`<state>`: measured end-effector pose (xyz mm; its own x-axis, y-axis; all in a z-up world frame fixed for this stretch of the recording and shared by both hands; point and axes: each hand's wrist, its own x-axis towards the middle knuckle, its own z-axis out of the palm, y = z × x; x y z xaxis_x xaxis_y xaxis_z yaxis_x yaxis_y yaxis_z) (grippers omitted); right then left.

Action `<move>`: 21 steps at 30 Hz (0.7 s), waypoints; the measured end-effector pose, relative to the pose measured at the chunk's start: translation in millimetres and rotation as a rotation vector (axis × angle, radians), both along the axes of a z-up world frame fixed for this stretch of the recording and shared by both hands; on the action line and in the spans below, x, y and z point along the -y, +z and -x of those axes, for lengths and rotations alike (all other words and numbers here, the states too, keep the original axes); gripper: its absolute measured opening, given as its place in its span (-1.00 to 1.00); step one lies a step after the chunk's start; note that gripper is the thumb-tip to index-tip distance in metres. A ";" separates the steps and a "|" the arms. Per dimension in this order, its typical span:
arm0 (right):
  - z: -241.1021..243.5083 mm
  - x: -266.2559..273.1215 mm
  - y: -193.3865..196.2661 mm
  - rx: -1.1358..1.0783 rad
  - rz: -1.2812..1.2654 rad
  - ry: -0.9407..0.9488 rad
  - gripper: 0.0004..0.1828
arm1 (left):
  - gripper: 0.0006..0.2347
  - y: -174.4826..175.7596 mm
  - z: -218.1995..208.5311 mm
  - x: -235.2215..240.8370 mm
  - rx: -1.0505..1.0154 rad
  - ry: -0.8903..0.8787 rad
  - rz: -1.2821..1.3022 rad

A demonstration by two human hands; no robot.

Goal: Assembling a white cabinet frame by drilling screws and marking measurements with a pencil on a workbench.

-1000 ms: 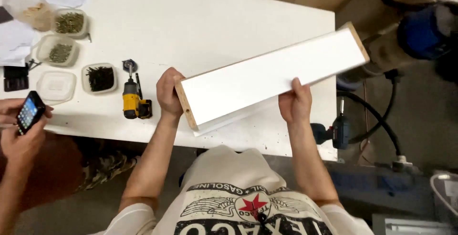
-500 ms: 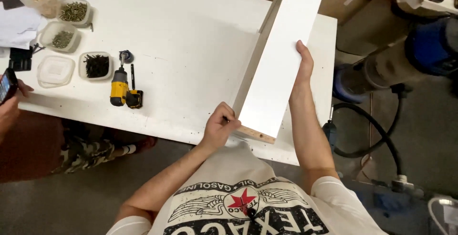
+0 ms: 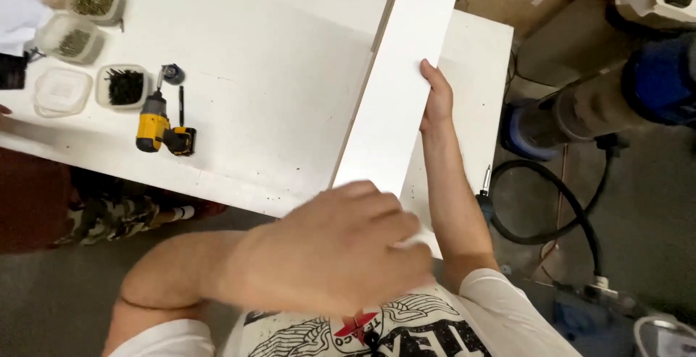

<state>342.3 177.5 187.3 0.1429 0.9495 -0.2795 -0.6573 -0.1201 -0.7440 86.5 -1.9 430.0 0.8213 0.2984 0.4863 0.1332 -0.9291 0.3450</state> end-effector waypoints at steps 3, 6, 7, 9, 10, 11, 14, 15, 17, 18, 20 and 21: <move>6.0 -0.9 7.5 -0.010 0.011 -0.048 -0.54 | -0.82 0.9 -15.6 4.6 0.083 -0.052 0.025; 7.1 5.9 11.6 0.028 0.013 -0.050 -0.53 | -0.83 2.8 -26.9 8.2 0.175 -0.112 0.012; -1.5 1.0 -2.2 0.031 0.024 -0.040 -0.53 | -0.83 2.7 -29.4 9.5 0.179 -0.101 0.023; -1.9 -15.6 -31.1 -0.037 -0.071 -0.088 -0.62 | -0.81 4.5 -29.0 14.0 0.245 -0.146 0.013; 5.2 -9.1 -13.8 -0.055 -0.067 -0.050 -0.62 | -0.81 6.2 -26.3 17.4 0.228 -0.107 0.013; 9.8 0.4 2.3 0.003 -0.039 -0.057 -0.47 | -0.79 7.8 -23.7 21.1 0.248 -0.127 0.006; 10.5 8.5 16.4 0.091 -0.020 -0.060 -0.36 | -0.74 14.0 -26.3 18.9 0.282 -0.191 -0.030; 10.8 8.4 14.7 0.130 -0.017 -0.056 -0.40 | -0.71 16.2 -28.3 16.8 0.307 -0.235 -0.047; 0.9 0.7 -1.9 0.120 -0.034 -0.079 -0.40 | -0.68 18.2 -27.9 15.3 0.319 -0.257 -0.065; -0.9 -3.2 -12.0 0.120 -0.043 -0.109 -0.40 | -0.65 18.1 -26.2 15.8 0.343 -0.286 -0.077; -13.5 -8.0 -35.1 0.088 -0.124 -0.074 -0.41 | -0.70 -6.4 -16.9 19.2 0.309 -0.171 -0.102; -14.4 -12.1 -45.5 0.057 -0.201 -0.068 -0.42 | -0.70 -14.8 -8.9 20.1 0.278 -0.083 -0.122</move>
<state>356.7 189.6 141.8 0.2189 0.9728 -0.0756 -0.6151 0.0774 -0.7846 95.4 -22.1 415.1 0.6712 0.1612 0.7235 -0.0288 -0.9696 0.2428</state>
